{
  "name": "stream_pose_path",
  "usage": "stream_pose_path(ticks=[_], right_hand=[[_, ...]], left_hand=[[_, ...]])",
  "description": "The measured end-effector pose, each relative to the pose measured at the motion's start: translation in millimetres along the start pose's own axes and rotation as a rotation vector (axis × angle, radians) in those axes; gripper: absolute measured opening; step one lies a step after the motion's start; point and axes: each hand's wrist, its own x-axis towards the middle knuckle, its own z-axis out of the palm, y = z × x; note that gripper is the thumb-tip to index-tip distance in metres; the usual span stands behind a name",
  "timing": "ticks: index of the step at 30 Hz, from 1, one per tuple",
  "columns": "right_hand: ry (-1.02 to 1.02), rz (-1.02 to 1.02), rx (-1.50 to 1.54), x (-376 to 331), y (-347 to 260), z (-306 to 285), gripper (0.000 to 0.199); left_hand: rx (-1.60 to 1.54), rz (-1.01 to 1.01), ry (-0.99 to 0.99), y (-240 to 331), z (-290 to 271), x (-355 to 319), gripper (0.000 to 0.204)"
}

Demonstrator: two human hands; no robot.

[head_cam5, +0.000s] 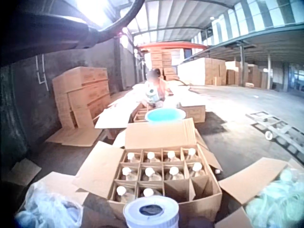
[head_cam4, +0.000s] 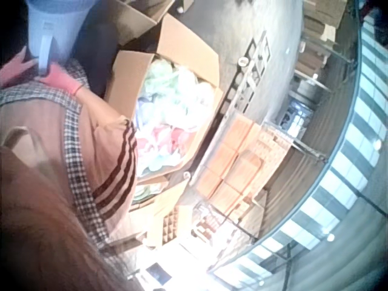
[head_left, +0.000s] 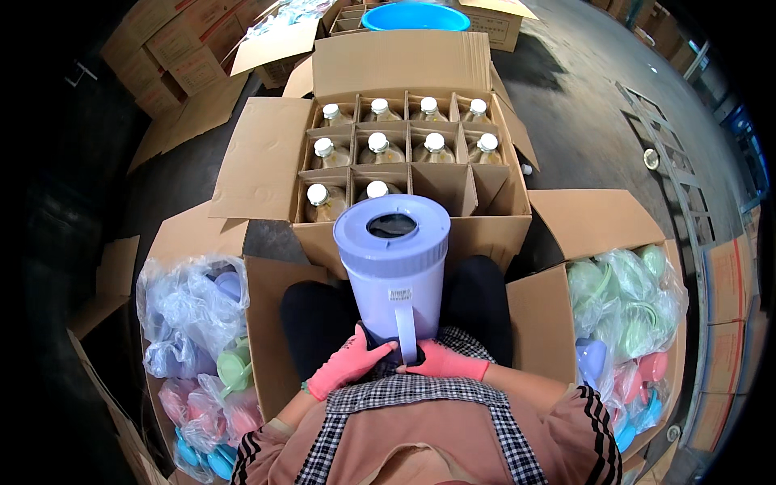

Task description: The person unpacks plastic pitchers from a box, removes the lids, places a glass bottle inside each pitcher, and then reassembles them. The person then places the assembled pitchers into a plastic bag and puts them into a cardboard box.

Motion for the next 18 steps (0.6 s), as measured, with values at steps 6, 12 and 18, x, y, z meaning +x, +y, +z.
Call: stream_pose_path(ticks=[6,12,18], right_hand=[[-0.064,0.161,-0.541,3.0,-59.5,-32.5,0.033],[0.891,-0.437,0.118,61.5,-57.6,-114.5,0.045],[0.816,-0.174,0.693,115.5,-39.2,-140.7,0.058]], left_hand=[[-0.292,0.637,0.098,-7.4,-53.2,-26.7,0.031],[-0.606,0.614,0.522,37.8,-90.4,74.7,0.042],[0.232,1.155,0.792,71.6,-51.2,37.7,0.064]])
